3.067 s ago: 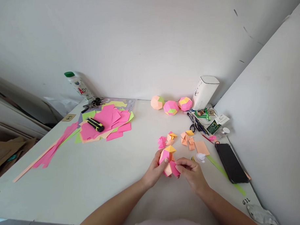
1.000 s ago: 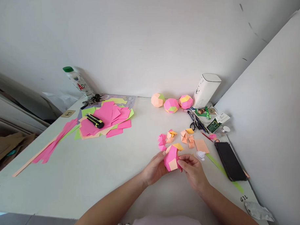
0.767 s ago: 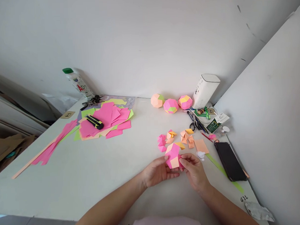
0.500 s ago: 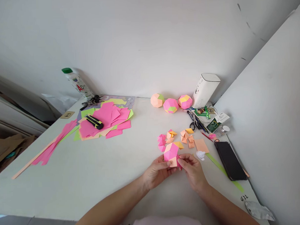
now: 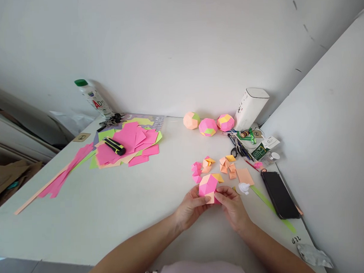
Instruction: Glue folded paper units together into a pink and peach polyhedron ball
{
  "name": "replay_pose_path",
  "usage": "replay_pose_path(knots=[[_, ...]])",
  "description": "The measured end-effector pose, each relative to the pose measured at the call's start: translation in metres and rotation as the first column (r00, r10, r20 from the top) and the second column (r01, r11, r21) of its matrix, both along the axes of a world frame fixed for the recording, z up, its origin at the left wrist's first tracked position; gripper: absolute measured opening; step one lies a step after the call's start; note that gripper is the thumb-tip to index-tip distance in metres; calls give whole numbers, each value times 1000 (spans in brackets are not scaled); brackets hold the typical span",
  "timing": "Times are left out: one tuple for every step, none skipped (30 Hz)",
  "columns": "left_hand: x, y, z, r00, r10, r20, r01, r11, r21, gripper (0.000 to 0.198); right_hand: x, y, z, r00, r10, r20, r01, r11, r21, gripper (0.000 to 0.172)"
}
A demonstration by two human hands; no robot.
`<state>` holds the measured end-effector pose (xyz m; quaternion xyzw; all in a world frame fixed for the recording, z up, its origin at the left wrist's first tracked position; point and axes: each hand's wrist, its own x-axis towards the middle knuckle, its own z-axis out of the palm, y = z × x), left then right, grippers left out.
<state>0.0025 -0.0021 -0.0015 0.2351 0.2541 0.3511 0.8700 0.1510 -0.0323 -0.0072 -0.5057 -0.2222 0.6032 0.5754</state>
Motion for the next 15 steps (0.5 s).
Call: replay_pose_path(knots=[[0, 0, 0, 1000, -1, -1, 1, 1000, 0, 40, 0, 0, 0, 1000, -3, -14, 3, 1000, -2, 22], [0, -1, 0, 1000, -1, -4, 1, 1000, 0, 41, 0, 0, 0, 1000, -2, -25, 2, 1000, -3, 22], [0, -1, 0, 1000, -1, -7, 1, 1000, 2, 41, 0, 0, 0, 999, 3, -32, -3, 1000, -1, 21], [-1, -1, 0, 1000, 0, -11, 0, 1000, 3, 41, 0, 1, 1, 999, 11, -33, -11, 1000, 3, 21], [-1, -2, 0, 1000, 3, -16, -2, 1000, 4, 42, 0, 1, 1, 999, 22, -29, -21, 1000, 10, 20], [-1, -2, 1, 1000, 4, -20, -4, 1000, 6, 43, 0, 1, 2, 999, 34, -20, -33, 999, 18, 19], [-1, -2, 1, 1000, 4, -23, -4, 1000, 10, 44, 0, 1, 2, 999, 44, -10, -44, 999, 26, 19], [-1, -2, 2, 1000, 3, -25, -2, 1000, 15, 46, 0, 1, 3, 999, 49, -2, -49, 998, 32, 18], [0, -1, 3, 1000, -1, -26, 1, 1000, 21, 47, 0, 1, 3, 999, 48, 3, -48, 998, 36, 19], [0, -1, 4, 1000, -4, -28, 5, 1000, 24, 49, 1, 1, 2, 999, 42, 6, -42, 998, 38, 19], [0, -1, 5, 1000, -7, -30, 8, 1000, 25, 50, 1, 1, 2, 999, 33, 8, -33, 999, 37, 20], [0, -1, 5, 999, -8, -31, 9, 1000, 24, 50, 1, 1, 1, 1000, 24, 11, -24, 999, 33, 20], [0, -1, 6, 1000, -8, -30, 8, 1000, 20, 50, 1, 0, 0, 1000, 17, 14, -18, 999, 30, 21], [0, -1, 6, 1000, -7, -28, 7, 1000, 17, 49, 2, 0, 0, 1000, 16, 17, -17, 999, 28, 22], [0, -1, 6, 1000, -4, -24, 5, 1000, 15, 49, 2, 0, 0, 1000, 19, 20, -20, 999, 27, 22]])
